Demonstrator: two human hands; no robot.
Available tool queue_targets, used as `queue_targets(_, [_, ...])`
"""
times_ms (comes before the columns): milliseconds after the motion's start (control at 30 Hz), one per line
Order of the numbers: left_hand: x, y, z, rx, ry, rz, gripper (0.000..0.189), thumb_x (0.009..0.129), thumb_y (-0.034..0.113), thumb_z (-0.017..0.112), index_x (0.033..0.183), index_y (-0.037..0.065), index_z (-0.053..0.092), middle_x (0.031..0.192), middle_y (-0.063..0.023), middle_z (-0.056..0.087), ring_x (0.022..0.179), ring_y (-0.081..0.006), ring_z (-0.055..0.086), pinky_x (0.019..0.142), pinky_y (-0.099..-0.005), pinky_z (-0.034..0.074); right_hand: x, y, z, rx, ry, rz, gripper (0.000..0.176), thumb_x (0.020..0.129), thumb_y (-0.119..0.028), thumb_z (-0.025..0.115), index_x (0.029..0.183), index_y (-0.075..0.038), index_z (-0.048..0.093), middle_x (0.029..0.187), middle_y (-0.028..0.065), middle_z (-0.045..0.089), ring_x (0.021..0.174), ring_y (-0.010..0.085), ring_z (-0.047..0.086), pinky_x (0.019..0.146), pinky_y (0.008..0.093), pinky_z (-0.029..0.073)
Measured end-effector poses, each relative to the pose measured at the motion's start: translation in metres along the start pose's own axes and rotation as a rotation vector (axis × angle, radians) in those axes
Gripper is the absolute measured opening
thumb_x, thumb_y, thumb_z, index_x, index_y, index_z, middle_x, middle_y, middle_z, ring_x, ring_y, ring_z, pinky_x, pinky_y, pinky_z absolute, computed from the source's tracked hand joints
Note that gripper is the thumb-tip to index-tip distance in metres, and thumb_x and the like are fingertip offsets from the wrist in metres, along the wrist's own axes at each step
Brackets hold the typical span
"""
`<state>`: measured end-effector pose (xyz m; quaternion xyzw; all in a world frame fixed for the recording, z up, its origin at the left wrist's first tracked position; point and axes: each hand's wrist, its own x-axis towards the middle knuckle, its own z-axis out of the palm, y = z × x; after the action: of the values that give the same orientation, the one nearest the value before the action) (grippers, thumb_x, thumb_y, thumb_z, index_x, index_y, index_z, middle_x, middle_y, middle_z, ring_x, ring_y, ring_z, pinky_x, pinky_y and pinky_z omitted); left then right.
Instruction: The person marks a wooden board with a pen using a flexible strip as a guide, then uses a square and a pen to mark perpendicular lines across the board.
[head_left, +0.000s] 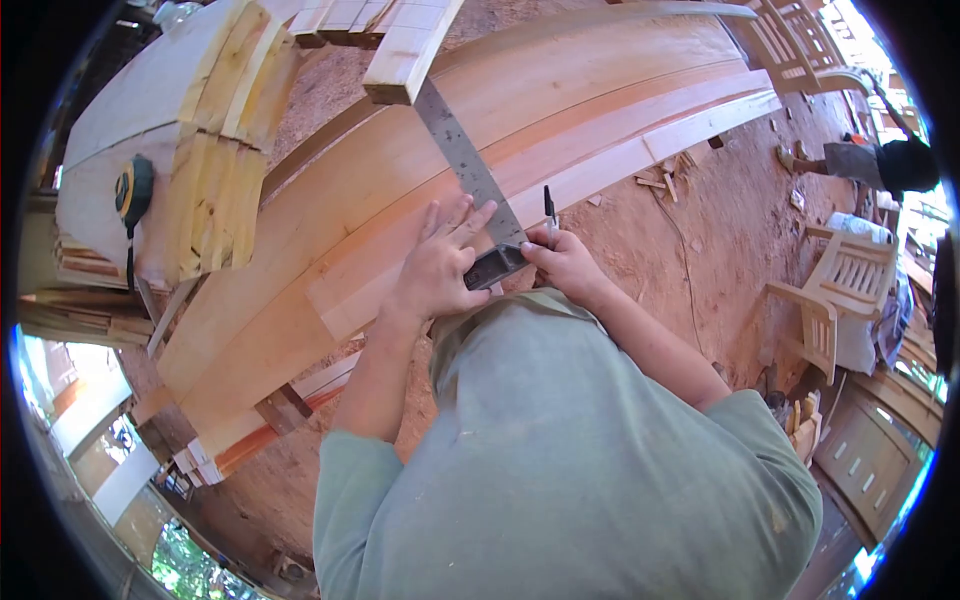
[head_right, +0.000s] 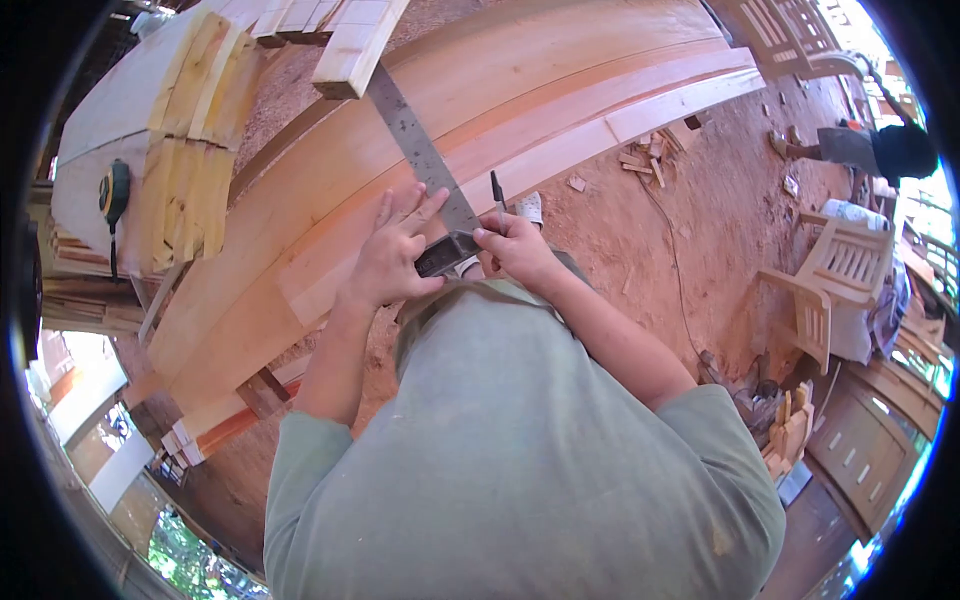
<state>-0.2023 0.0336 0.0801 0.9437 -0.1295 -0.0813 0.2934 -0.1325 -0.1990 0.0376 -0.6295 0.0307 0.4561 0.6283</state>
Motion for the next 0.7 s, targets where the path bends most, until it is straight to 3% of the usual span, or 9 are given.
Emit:
queue_targets(200, [0.001, -0.001, 0.009, -0.045, 0.09, -0.002, 0.041, 0.056, 0.028, 0.08, 0.081, -0.004, 0.077, 0.158, -0.0073, 0.046, 0.149, -0.0342, 0.036, 0.126, -0.0538, 0.013, 0.001, -0.001, -0.002, -0.086, -0.069, 0.033, 0.018, 0.102, -0.018, 0.059, 0.111, -0.004, 0.065, 0.084, -0.004, 0.059, 0.062, 0.0052, 0.049, 0.057, 0.0238, 0.044])
queue_targets(467, [0.003, 0.004, 0.006, 0.02, 0.041, -0.044, 0.038, 0.056, 0.027, 0.081, 0.081, -0.001, 0.079, 0.158, -0.0056, 0.046, 0.151, -0.0294, 0.033, 0.127, -0.052, 0.011, 0.0, -0.004, -0.001, -0.133, -0.067, -0.058, 0.019, 0.102, -0.016, 0.058, 0.11, -0.001, 0.067, 0.087, -0.0045, 0.058, 0.078, 0.005, 0.05, 0.07, 0.023, 0.043])
queue_targets(700, [0.003, 0.005, 0.008, 0.013, 0.068, -0.033, 0.034, 0.056, 0.027, 0.08, 0.077, 0.001, 0.078, 0.158, -0.0058, 0.046, 0.153, -0.028, 0.03, 0.127, -0.0524, 0.008, -0.001, -0.004, -0.001, -0.064, -0.077, -0.067, 0.018, 0.101, -0.015, 0.058, 0.108, 0.001, 0.066, 0.086, -0.0009, 0.061, 0.08, 0.007, 0.055, 0.07, 0.0261, 0.048])
